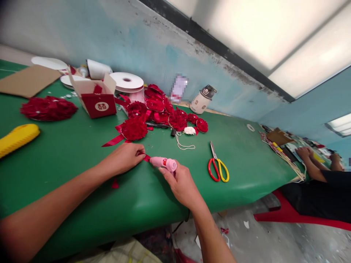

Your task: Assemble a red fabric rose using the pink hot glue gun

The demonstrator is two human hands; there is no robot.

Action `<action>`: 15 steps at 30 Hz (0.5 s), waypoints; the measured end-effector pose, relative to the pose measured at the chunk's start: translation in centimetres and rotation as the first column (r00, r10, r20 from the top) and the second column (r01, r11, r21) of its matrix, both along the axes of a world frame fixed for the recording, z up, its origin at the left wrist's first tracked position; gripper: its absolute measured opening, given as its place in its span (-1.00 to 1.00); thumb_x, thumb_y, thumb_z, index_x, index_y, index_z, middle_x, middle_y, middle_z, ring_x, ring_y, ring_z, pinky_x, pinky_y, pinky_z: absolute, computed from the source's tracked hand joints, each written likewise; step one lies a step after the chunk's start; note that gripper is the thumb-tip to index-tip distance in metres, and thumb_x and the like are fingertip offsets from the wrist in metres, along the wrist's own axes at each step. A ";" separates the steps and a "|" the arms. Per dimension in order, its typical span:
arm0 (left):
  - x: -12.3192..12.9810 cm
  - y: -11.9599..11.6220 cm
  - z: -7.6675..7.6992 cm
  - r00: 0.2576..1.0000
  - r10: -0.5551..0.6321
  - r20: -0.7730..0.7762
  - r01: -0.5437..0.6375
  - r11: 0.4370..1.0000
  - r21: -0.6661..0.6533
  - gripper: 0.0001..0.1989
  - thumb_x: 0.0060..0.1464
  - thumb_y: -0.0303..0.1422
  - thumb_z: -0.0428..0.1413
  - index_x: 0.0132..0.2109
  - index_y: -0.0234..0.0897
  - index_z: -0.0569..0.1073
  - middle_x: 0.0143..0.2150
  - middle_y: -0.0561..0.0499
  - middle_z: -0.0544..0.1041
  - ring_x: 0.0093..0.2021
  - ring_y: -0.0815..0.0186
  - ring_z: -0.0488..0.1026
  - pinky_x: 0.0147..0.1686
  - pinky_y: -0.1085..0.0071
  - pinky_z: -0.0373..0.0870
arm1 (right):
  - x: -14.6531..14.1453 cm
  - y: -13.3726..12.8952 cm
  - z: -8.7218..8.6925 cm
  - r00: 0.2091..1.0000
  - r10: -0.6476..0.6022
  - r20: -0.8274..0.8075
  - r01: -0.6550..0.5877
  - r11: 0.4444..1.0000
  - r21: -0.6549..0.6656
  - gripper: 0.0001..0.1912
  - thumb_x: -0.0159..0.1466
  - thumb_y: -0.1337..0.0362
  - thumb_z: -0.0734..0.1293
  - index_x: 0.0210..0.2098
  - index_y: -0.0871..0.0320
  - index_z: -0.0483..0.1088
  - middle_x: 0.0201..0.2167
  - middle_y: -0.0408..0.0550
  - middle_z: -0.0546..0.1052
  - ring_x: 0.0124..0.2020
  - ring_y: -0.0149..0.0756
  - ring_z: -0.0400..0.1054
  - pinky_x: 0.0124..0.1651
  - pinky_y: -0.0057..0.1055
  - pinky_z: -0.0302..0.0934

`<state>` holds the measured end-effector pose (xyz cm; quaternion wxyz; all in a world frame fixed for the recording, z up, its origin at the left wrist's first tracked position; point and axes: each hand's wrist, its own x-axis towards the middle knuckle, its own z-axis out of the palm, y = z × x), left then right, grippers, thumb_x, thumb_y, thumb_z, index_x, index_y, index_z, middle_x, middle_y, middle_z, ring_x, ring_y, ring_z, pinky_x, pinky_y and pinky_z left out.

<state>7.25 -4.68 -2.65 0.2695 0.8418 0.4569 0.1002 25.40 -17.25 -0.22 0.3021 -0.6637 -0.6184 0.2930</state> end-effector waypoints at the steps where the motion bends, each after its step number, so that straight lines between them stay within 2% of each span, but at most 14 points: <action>1: 0.0 0.0 0.0 1.000 -0.002 -0.002 0.002 1.000 -0.001 -0.88 -0.05 -0.39 -0.01 -0.46 -0.20 0.41 -0.50 0.02 0.50 -0.45 0.29 0.38 -0.52 0.43 0.06 | 0.0 0.0 0.1 1.000 0.007 0.007 -0.007 1.000 0.000 -0.72 0.28 0.10 0.20 -0.39 0.18 0.32 -0.53 -0.13 0.38 -0.50 -0.38 0.24 -0.41 -0.47 0.13; 15: 0.1 -0.2 0.2 1.000 -0.009 -0.007 0.009 1.000 0.011 -0.90 -0.06 -0.41 -0.01 -0.46 -0.20 0.38 -0.50 0.01 0.48 -0.45 0.28 0.37 -0.52 0.41 0.04 | 0.1 0.8 0.1 0.999 -0.006 0.036 0.004 0.999 0.033 -0.72 0.28 0.10 0.20 -0.34 0.18 0.39 -0.56 -0.14 0.38 -0.53 -0.37 0.22 -0.48 -0.49 0.07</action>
